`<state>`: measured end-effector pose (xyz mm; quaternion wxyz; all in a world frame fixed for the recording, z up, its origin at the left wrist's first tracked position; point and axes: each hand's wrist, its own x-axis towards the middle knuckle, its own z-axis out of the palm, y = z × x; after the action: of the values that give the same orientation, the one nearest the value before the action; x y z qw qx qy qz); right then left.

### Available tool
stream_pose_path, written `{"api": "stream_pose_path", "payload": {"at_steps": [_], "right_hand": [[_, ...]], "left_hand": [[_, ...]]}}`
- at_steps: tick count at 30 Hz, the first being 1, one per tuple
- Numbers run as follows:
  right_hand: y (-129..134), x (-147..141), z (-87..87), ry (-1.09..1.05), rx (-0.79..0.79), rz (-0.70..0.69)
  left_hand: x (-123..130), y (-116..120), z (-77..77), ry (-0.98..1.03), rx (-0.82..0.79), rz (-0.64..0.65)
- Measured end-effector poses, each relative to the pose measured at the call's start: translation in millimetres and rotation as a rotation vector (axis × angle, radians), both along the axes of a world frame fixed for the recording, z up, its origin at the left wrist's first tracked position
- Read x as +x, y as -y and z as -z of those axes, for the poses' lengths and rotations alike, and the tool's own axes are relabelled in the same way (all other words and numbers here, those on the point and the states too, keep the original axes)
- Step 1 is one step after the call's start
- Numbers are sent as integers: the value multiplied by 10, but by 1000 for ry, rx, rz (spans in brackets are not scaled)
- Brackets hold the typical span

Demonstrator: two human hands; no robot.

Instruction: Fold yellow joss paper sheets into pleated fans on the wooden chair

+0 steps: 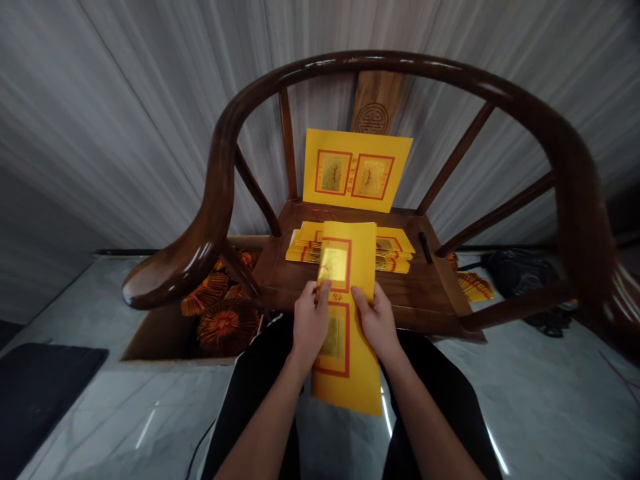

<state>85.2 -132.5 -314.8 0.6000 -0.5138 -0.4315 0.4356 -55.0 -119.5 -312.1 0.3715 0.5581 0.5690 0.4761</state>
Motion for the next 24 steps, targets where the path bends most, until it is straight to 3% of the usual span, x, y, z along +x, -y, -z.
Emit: {"api": "stream_pose_path", "payload": {"at_steps": [4, 12, 15, 20, 24], "right_hand": [[-80, 98, 45, 134, 67, 244], [-168, 262, 56, 240, 101, 453], [-184, 268, 63, 253, 95, 452], [-189, 298, 68, 205, 88, 312], [-139, 273, 77, 243, 91, 216]], "left_hand": [[30, 119, -1, -5, -67, 138], [-15, 120, -29, -80, -122, 256], [-23, 110, -28, -109, -123, 256], [-47, 134, 8, -46, -182, 320], [-27, 118, 27, 28, -193, 299]]}}
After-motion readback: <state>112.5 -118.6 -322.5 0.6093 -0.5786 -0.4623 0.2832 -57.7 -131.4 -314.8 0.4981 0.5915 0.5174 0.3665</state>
